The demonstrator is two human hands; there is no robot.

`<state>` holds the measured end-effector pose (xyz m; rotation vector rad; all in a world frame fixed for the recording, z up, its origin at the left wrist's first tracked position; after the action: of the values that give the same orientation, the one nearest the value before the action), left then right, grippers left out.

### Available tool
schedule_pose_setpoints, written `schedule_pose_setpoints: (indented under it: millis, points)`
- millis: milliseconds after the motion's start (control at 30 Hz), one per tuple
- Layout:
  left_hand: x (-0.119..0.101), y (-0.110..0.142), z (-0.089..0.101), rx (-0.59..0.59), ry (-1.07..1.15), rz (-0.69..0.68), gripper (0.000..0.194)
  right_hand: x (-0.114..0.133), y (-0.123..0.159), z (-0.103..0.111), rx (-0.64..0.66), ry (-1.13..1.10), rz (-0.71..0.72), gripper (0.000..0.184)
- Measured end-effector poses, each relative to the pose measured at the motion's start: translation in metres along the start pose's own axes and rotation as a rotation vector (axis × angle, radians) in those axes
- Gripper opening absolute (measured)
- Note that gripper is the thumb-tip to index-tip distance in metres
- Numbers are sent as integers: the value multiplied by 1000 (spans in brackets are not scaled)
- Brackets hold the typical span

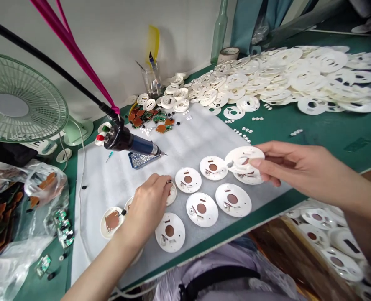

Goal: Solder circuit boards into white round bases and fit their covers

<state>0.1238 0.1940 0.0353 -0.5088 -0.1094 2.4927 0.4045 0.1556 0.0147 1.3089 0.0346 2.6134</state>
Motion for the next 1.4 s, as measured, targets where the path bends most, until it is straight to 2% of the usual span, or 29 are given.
schedule_pose_setpoints:
  millis: [67, 133, 200, 300, 400, 500, 600, 767, 833, 1033, 1133, 1200, 1233, 1333, 1400]
  points:
    - [2, 10, 4, -17, 32, -65, 26, -1, 1, -1, 1, 9, -18, 75]
    - [-2, 20, 8, -51, 11, -194, 29, 2, -1, -4, -10, -19, -13, 73]
    - [-10, 28, 9, -61, -54, -322, 29, 10, -3, -14, 33, -63, 10, 69]
    - [-21, 33, 1, 57, -169, -405, 39, 17, -2, -35, 159, -32, 34, 68]
    - [-21, 37, -6, 175, -221, -362, 49, 14, 1, -42, 192, 27, 27, 68]
    - [-17, 41, -10, 201, -152, -320, 49, 9, 2, -41, 178, 30, 12, 69]
    - [-11, 41, -13, 144, -85, -288, 48, 12, 1, -44, 196, 36, 15, 69]
    - [-7, 40, -8, -18, 27, -247, 34, 32, -2, -56, 211, -11, 38, 68]
    - [-6, 40, -7, -48, 48, -242, 32, 39, 0, -60, 228, 5, 69, 68]
    - [-8, 36, -8, -16, -102, -260, 31, 41, 0, -60, 224, 6, 61, 66]
    - [-9, 33, -5, 52, -127, -282, 26, 50, -5, -66, 244, -55, 112, 59]
    - [-8, 34, 1, 92, -52, -284, 29, 59, -8, -74, 259, -34, 142, 57]
    - [-6, 35, 6, 76, -21, -268, 33, 62, -9, -80, 287, -7, 130, 55]
    - [8, 36, 19, -54, -39, -192, 51, 77, -8, -106, 401, 2, 114, 52]
    - [15, 36, 19, -99, -90, -159, 58, 96, -7, -127, 470, -22, 193, 47]
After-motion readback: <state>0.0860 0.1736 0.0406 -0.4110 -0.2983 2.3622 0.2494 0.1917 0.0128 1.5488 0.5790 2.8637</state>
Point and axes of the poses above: each hand's wrist, its own y-axis away from the middle knuckle, its own z-axis out of the back of the hand, x = y × z, the point moved 8 cm from there along -y, towards the middle knuckle, and after that the axes turned 5 degrees about -x, right-handed, at the moved point
